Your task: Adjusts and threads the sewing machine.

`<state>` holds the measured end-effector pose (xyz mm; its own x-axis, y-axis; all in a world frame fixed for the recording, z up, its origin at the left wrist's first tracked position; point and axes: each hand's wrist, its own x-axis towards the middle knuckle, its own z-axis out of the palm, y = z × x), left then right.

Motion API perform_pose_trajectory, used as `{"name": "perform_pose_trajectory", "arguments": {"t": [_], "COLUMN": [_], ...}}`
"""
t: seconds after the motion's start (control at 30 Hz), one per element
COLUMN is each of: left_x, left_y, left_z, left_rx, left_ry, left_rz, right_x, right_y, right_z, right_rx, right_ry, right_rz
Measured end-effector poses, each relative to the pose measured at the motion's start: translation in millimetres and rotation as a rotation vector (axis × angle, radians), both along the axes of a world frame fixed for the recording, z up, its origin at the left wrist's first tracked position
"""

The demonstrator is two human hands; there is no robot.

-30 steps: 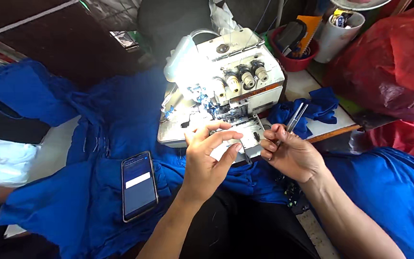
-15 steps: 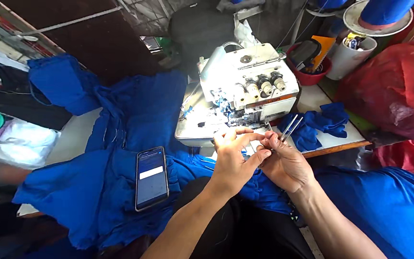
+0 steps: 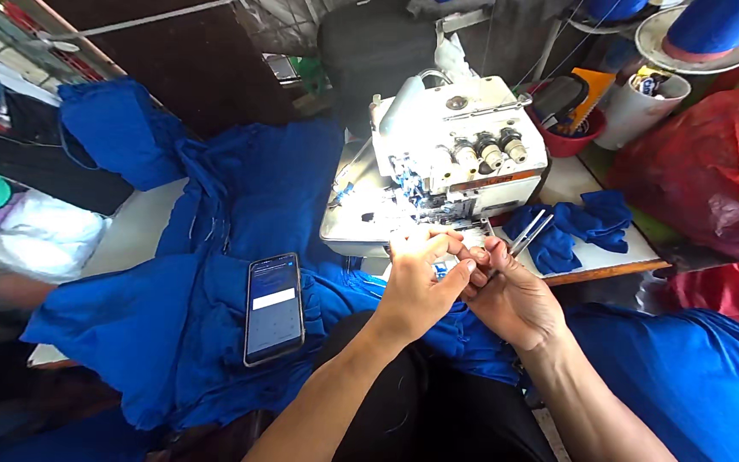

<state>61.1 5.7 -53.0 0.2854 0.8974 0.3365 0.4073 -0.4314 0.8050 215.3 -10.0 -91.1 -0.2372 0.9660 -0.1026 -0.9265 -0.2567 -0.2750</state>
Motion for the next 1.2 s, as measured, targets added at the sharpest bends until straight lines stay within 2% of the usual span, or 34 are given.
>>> {"name": "perform_pose_trajectory", "arguments": {"t": [0.23,0.37,0.53,0.7,1.0,1.2], "left_x": [-3,3,7,1,-4,-6], "left_y": [1,4,6,8,5,5], "left_z": [5,-4,-8,-8,-4,-4], "left_rx": [-0.197,-0.087,0.000,-0.007,-0.067,0.008], "left_ry": [-0.083,-0.063,-0.043,-0.109,-0.163,-0.094], "left_rz": [-0.087,-0.156,-0.030,-0.033,0.015,0.025], "right_x": [4,-5,-9,-5,-2,-3], "right_y": [-1,-6,-5,-5,-7,-7], "right_z": [3,5,4,7,7,5], "right_rx": [-0.021,-0.027,-0.024,-0.046,0.040,0.068], "right_ry": [-0.029,-0.140,-0.187,-0.163,-0.164,-0.172], "right_rz": [-0.050,-0.089,-0.107,-0.112,-0.151,-0.138]}}
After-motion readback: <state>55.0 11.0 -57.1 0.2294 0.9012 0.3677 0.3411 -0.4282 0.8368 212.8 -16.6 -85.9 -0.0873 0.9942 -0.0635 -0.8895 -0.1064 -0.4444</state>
